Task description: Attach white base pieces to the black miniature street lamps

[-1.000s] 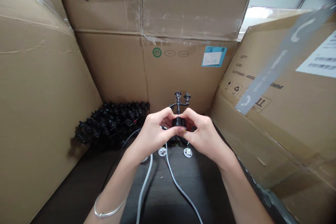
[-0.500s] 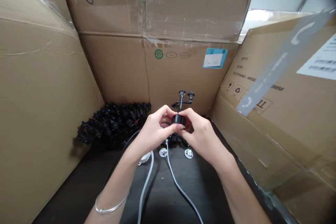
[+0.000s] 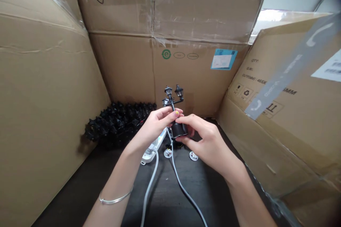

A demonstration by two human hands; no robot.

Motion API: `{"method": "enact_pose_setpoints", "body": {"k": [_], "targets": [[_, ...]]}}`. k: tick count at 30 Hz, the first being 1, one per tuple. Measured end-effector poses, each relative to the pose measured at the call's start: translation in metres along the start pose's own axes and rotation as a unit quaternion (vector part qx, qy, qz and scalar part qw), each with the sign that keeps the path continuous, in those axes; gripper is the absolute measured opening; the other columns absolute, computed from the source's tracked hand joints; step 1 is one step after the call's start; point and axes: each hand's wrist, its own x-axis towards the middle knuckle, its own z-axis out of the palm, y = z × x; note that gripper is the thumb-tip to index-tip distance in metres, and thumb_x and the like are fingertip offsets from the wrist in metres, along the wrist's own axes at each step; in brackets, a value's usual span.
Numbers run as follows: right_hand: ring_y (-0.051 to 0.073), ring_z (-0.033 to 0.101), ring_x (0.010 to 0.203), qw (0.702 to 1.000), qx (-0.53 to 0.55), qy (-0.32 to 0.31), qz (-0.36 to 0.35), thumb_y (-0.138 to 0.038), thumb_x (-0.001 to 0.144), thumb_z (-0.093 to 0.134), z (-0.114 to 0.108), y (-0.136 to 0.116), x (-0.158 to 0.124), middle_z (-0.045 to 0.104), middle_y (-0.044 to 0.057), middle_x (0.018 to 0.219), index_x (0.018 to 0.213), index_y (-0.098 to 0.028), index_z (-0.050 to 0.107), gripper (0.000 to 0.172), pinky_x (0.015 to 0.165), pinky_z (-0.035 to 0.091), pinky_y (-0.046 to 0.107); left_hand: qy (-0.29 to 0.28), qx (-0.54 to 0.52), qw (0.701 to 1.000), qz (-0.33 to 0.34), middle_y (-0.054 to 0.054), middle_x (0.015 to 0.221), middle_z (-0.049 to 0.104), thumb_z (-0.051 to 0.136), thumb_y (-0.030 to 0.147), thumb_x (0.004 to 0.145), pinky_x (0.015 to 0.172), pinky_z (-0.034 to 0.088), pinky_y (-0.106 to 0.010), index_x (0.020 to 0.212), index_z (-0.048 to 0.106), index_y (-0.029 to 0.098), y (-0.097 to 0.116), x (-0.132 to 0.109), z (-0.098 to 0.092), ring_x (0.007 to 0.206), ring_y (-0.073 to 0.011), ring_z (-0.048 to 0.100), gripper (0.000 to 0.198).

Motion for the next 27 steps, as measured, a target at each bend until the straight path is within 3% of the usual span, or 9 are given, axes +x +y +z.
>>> {"method": "enact_pose_setpoints", "body": {"k": [4, 7, 11, 14, 17, 21, 24, 27], "targets": [[0.009, 0.053, 0.072, 1.000, -0.008, 0.010, -0.002, 0.000, 0.076, 0.056, 0.003, -0.001, 0.000, 0.059, -0.001, 0.092, 0.108, -0.024, 0.054, 0.039, 0.069, 0.043, 0.021, 0.064, -0.041, 0.995, 0.071, -0.003, 0.089, 0.069, 0.069, 0.033, 0.073, 0.074, 0.048, -0.024, 0.088, 0.069, 0.017, 0.000, -0.002, 0.008, 0.082, -0.0144, 0.062, 0.023], [0.010, 0.055, 0.071, 0.999, -0.005, 0.023, 0.029, -0.003, 0.079, 0.054, 0.002, 0.000, -0.001, 0.060, 0.000, 0.094, 0.114, -0.022, 0.049, 0.040, 0.069, 0.046, 0.022, 0.132, 0.019, 0.982, 0.136, -0.003, 0.088, 0.070, 0.069, 0.031, 0.073, 0.073, 0.049, -0.023, 0.090, 0.071, 0.018, 0.009, -0.009, 0.002, 0.080, -0.0142, 0.063, 0.022], [0.011, 0.056, 0.071, 0.997, 0.000, 0.057, 0.047, -0.010, 0.081, 0.056, -0.008, 0.001, -0.003, 0.060, 0.004, 0.101, 0.122, -0.022, 0.044, 0.045, 0.068, 0.048, 0.025, 0.316, 0.153, 0.908, 0.228, -0.001, 0.087, 0.071, 0.070, 0.031, 0.072, 0.074, 0.050, -0.024, 0.089, 0.072, 0.020, 0.026, -0.028, -0.031, 0.077, -0.0129, 0.062, 0.020], [0.011, 0.056, 0.069, 0.996, -0.025, 0.068, 0.056, -0.012, 0.081, 0.056, -0.016, -0.001, -0.004, 0.061, 0.004, 0.099, 0.120, -0.022, 0.047, 0.041, 0.068, 0.049, 0.026, 0.424, 0.233, 0.846, 0.225, 0.002, 0.091, 0.071, 0.068, 0.035, 0.073, 0.078, 0.050, -0.028, 0.089, 0.072, 0.021, 0.020, -0.047, -0.058, 0.079, -0.0135, 0.062, 0.021], [0.011, 0.055, 0.067, 0.996, -0.036, 0.054, 0.062, -0.016, 0.083, 0.057, -0.019, -0.004, -0.005, 0.061, 0.004, 0.098, 0.116, -0.022, 0.051, 0.034, 0.068, 0.049, 0.027, 0.449, 0.326, 0.820, 0.138, 0.002, 0.088, 0.071, 0.067, 0.039, 0.073, 0.080, 0.049, -0.029, 0.089, 0.072, 0.021, -0.012, -0.062, -0.075, 0.080, -0.0156, 0.062, 0.025], [0.012, 0.055, 0.068, 0.997, -0.034, 0.037, 0.055, -0.018, 0.084, 0.056, -0.018, -0.007, -0.004, 0.061, 0.003, 0.093, 0.110, -0.021, 0.054, 0.026, 0.068, 0.048, 0.027, 0.414, 0.370, 0.829, 0.068, -0.002, 0.087, 0.072, 0.064, 0.040, 0.073, 0.073, 0.050, -0.029, 0.088, 0.072, 0.017, -0.064, -0.073, -0.090, 0.076, -0.0183, 0.064, 0.029], [0.011, 0.055, 0.069, 0.997, -0.030, 0.026, 0.058, -0.019, 0.086, 0.055, -0.019, -0.008, -0.004, 0.060, 0.001, 0.090, 0.107, -0.021, 0.055, 0.021, 0.067, 0.046, 0.026, 0.430, 0.423, 0.794, 0.073, -0.004, 0.087, 0.072, 0.062, 0.041, 0.075, 0.073, 0.049, -0.029, 0.089, 0.072, 0.016, -0.080, -0.077, -0.101, 0.074, -0.0187, 0.063, 0.030], [0.011, 0.055, 0.069, 0.997, -0.033, 0.028, 0.059, -0.020, 0.086, 0.055, -0.021, -0.009, -0.005, 0.060, 0.001, 0.088, 0.106, -0.021, 0.056, 0.019, 0.068, 0.045, 0.026, 0.407, 0.483, 0.770, 0.090, -0.006, 0.086, 0.072, 0.060, 0.043, 0.077, 0.070, 0.048, -0.028, 0.090, 0.072, 0.015, -0.086, -0.078, -0.108, 0.069, -0.0175, 0.062, 0.033]]}}
